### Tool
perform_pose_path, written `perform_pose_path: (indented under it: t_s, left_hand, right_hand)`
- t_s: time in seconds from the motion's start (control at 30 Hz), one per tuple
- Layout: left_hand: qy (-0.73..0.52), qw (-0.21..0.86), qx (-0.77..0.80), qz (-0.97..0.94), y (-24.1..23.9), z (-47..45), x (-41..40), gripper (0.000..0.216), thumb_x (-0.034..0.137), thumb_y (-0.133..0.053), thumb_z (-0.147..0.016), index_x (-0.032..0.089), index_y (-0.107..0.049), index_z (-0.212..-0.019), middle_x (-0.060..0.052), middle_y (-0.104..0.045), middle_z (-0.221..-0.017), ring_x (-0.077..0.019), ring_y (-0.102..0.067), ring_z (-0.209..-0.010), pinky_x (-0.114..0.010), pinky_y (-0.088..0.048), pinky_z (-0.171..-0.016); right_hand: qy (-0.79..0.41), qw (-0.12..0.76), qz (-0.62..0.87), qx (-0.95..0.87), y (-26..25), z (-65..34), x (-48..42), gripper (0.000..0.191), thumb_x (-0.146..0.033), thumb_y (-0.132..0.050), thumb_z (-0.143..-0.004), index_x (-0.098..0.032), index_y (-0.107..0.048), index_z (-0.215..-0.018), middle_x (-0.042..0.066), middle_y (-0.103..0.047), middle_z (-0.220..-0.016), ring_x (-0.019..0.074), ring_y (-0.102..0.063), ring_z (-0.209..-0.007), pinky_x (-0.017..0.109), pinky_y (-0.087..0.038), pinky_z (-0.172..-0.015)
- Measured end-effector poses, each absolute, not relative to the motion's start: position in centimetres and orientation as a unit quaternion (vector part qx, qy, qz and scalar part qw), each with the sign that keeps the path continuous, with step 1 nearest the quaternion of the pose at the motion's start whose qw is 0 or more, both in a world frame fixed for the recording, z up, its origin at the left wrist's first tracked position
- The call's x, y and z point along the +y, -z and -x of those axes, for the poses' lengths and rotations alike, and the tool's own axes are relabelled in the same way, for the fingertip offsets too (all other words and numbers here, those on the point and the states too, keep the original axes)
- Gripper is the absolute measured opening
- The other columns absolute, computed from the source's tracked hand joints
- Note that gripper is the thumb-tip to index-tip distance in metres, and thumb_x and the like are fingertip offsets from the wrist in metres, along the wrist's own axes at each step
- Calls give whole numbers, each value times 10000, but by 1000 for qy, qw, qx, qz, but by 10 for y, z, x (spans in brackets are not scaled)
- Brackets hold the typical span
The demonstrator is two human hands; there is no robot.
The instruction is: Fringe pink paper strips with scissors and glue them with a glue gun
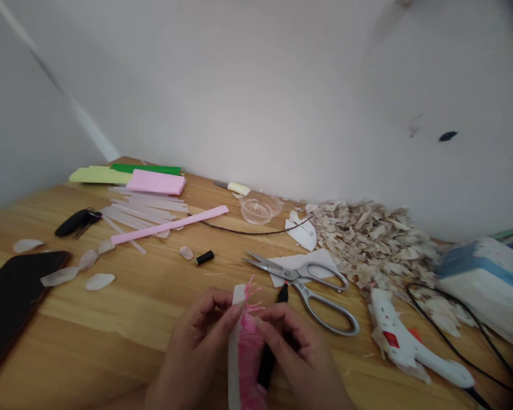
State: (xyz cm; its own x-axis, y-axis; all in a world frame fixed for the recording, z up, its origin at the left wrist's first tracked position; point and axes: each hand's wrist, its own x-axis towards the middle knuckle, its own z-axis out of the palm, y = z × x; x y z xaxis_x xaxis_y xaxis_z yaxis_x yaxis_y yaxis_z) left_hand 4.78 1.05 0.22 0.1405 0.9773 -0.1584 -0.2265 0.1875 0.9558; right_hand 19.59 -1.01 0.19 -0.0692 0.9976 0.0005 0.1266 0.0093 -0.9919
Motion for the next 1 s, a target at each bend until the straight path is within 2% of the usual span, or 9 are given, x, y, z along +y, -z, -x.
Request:
perform_pose_path:
  t_s: [0.17, 0.43, 0.63, 1.0]
  left_hand:
    - [-486, 632, 449, -403, -6, -49, 12, 97, 293, -666, -715, 200, -656, -692, 9, -674, -688, -145, -590, -676, -209, -470, -647]
    - [-492, 640, 442, -392, -4, -50, 9, 99, 309, -675, -705, 211, -665, -700, 3, -686, -705, -157, -603, -701, -222, -482, -662]
    - [-489, 640, 450, -385, -6, -52, 11, 141, 339, -695, -673, 202, -664, -672, 2, -678, -666, -156, -593, -662, -226, -485, -635]
    - [-486, 649, 432, -395, -2, -53, 7, 131, 330, -653, -724, 200, -646, -707, -7, -682, -714, -161, -605, -700, -237, -483, -669]
  right_hand:
    - [-457, 463, 521, -553, 2, -198, -11, 122, -311, -540, -852, -249, -641, -822, -27, -647, -764, 121, -582, -711, 179, -454, -630]
    - [-542, 428, 493, -529, -3, -193, -10, 167, -360, -534, -852, -234, -643, -843, -5, -644, -808, 144, -600, -783, 214, -480, -694]
    - [-505, 457, 516, -520, -1, -194, -8, 121, -347, -587, -815, -240, -636, -784, -33, -632, -718, 113, -583, -678, 174, -467, -619]
    - [-380, 463, 549, -583, 7, -197, -13, 164, -341, -532, -839, -222, -632, -787, 0, -626, -687, 146, -571, -613, 207, -450, -529]
